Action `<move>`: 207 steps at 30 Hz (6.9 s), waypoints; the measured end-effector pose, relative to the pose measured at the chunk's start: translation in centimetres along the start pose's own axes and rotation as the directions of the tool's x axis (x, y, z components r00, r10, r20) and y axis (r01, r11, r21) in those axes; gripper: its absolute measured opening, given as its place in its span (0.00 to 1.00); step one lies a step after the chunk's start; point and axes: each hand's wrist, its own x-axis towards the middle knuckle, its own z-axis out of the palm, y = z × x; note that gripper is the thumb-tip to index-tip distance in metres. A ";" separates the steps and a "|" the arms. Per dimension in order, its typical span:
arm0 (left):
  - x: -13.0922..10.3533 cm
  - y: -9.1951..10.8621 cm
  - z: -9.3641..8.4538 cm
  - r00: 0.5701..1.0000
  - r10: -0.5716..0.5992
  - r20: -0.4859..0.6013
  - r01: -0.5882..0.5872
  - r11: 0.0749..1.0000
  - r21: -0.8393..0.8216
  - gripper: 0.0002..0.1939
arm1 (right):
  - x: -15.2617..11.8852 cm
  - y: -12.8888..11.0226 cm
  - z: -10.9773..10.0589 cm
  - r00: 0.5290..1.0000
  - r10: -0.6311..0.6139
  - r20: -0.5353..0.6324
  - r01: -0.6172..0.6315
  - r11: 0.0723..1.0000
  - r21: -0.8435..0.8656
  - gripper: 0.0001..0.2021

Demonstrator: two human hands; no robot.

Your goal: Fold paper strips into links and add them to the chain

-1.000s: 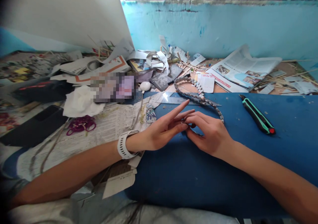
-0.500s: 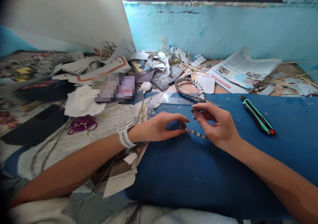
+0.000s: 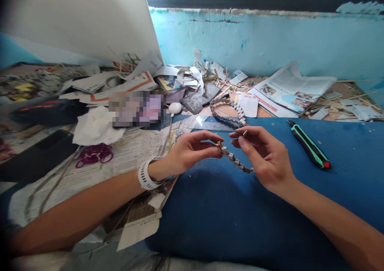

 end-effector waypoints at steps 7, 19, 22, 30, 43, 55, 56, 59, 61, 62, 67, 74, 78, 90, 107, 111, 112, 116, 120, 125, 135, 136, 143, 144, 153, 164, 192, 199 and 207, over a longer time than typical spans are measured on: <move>-0.2 -0.4 0.3 0.995 0.079 0.058 -0.079 0.997 0.007 0.15 | 0.1 -0.2 0.0 0.999 -0.044 -0.015 0.044 0.999 -0.022 0.11; -0.7 -0.6 0.9 0.974 0.223 0.046 -0.223 0.975 0.002 0.15 | -1.2 -1.5 0.4 0.995 -0.071 -0.066 0.068 0.996 -0.052 0.13; -0.8 -0.7 1.1 0.967 0.248 0.050 -0.248 0.969 -0.012 0.16 | -1.2 -1.8 0.3 0.999 -0.017 -0.040 0.015 0.999 -0.039 0.12; -0.8 -0.8 1.2 0.968 0.251 -0.009 -0.250 0.967 0.040 0.16 | -0.2 -1.1 0.2 0.982 0.186 0.016 -0.186 0.972 0.141 0.08; -0.9 -0.9 1.3 0.962 0.270 -0.033 -0.266 0.960 0.084 0.16 | -0.1 -1.3 0.6 0.993 0.112 -0.037 -0.111 0.994 0.008 0.05; -1.2 -0.9 1.5 0.956 0.294 -0.008 -0.289 0.946 0.149 0.14 | -0.7 -1.9 0.7 0.959 0.276 -0.056 -0.279 0.959 -0.052 0.10; -1.2 -0.9 1.5 0.952 0.305 -0.005 -0.301 0.941 0.153 0.14 | -0.7 -1.9 0.7 0.955 0.290 -0.058 -0.292 0.955 -0.042 0.11; -1.2 -1.0 1.5 0.938 0.347 0.020 -0.344 0.919 0.191 0.13 | -0.8 -2.0 0.8 0.940 0.338 -0.044 -0.337 0.941 0.014 0.11; -1.3 -0.9 1.6 0.929 0.366 0.047 -0.367 0.903 0.225 0.13 | -0.9 -2.1 0.9 0.930 0.367 -0.028 -0.365 0.928 0.070 0.11; -1.4 -0.9 1.6 0.927 0.371 0.058 -0.373 0.896 0.241 0.13 | -0.9 -2.1 1.0 0.925 0.380 -0.027 -0.375 0.921 0.102 0.11; -1.7 -0.6 1.7 0.914 0.396 0.089 -0.403 0.859 0.316 0.14 | -1.1 -1.8 1.2 0.901 0.433 -0.009 -0.424 0.886 0.186 0.11; -1.4 -0.6 1.7 0.917 0.400 0.000 -0.378 0.866 0.327 0.12 | 0.0 -1.8 -0.1 0.922 0.383 0.065 -0.383 0.924 -0.001 0.13; -1.4 -0.7 1.8 0.919 0.393 0.008 -0.370 0.858 0.355 0.13 | -0.1 -1.6 -0.1 0.950 0.313 0.012 -0.311 0.948 -0.062 0.11; -1.0 -0.6 1.5 0.932 0.359 -0.048 -0.332 0.899 0.286 0.13 | 0.1 -1.8 -0.5 0.986 -0.064 0.154 0.119 0.917 -0.380 0.06; -0.8 -0.4 1.0 0.968 0.246 0.047 -0.251 0.941 0.229 0.12 | 1.6 -1.7 -2.0 0.893 0.131 0.431 -0.075 0.987 -0.145 0.08; -0.9 -0.1 1.1 0.973 0.218 0.081 -0.232 0.933 0.277 0.12 | 1.5 -1.6 -2.0 0.870 0.229 0.436 -0.186 0.973 -0.138 0.11; -0.9 0.0 1.1 0.973 0.214 0.085 -0.229 0.930 0.288 0.12 | 1.5 -1.6 -2.0 0.865 0.250 0.435 -0.210 0.968 -0.139 0.12; -0.7 -0.1 1.0 0.973 0.218 0.082 -0.233 0.916 0.327 0.13 | 1.7 -1.4 -2.2 0.861 0.278 0.425 -0.229 0.960 -0.164 0.14; -0.5 -0.3 0.8 0.965 0.254 0.059 -0.260 0.914 0.312 0.13 | 1.9 -1.0 -2.5 0.872 0.274 0.405 -0.228 0.960 -0.160 0.13; -0.5 -0.4 0.9 0.959 0.267 0.093 -0.283 0.918 0.279 0.13 | 1.8 -0.8 -2.3 0.870 0.301 0.392 -0.266 0.954 -0.141 0.10; -0.5 -0.5 0.8 0.952 0.285 0.111 -0.306 0.898 0.316 0.14 | 1.0 -1.6 -1.5 0.923 0.269 0.274 -0.208 0.950 -0.232 0.09; -0.5 -0.6 0.8 0.952 0.284 0.112 -0.306 0.898 0.317 0.14 | 1.0 -1.7 -1.5 0.927 0.258 0.273 -0.192 0.950 -0.248 0.09; -0.7 -0.3 0.9 0.923 0.356 0.145 -0.383 0.820 0.426 0.16 | 0.8 -2.1 -1.4 0.946 0.212 0.245 -0.140 0.950 -0.279 0.09; -0.7 -0.2 0.9 0.913 0.375 0.162 -0.407 0.793 0.454 0.17 | 0.7 -2.1 -1.3 0.950 0.203 0.236 -0.133 0.950 -0.282 0.08; -0.8 -0.2 0.2 0.802 0.521 0.294 -0.587 0.593 0.551 0.20 | 1.0 -2.3 -1.7 0.916 0.268 0.297 -0.212 0.955 -0.208 0.08; -0.8 -0.1 0.2 0.772 0.539 0.336 -0.619 0.521 0.587 0.18 | 1.1 -1.8 -1.7 0.893 0.326 0.311 -0.278 0.942 -0.190 0.11; -0.6 -0.6 0.0 0.838 0.511 0.194 -0.522 0.645 0.558 0.15 | 0.5 -0.6 -0.4 0.911 0.364 0.191 -0.369 0.929 -0.011 0.16; -0.6 -0.7 0.6 0.913 0.409 -0.010 -0.380 0.856 0.351 0.16 | -0.6 -0.8 0.6 0.984 0.160 0.082 -0.144 0.974 -0.178 0.09; 0.2 -0.3 0.2 0.960 0.269 -0.074 -0.252 0.950 0.182 0.11 | -0.1 -0.7 0.4 0.990 0.098 0.103 -0.084 0.988 -0.133 0.06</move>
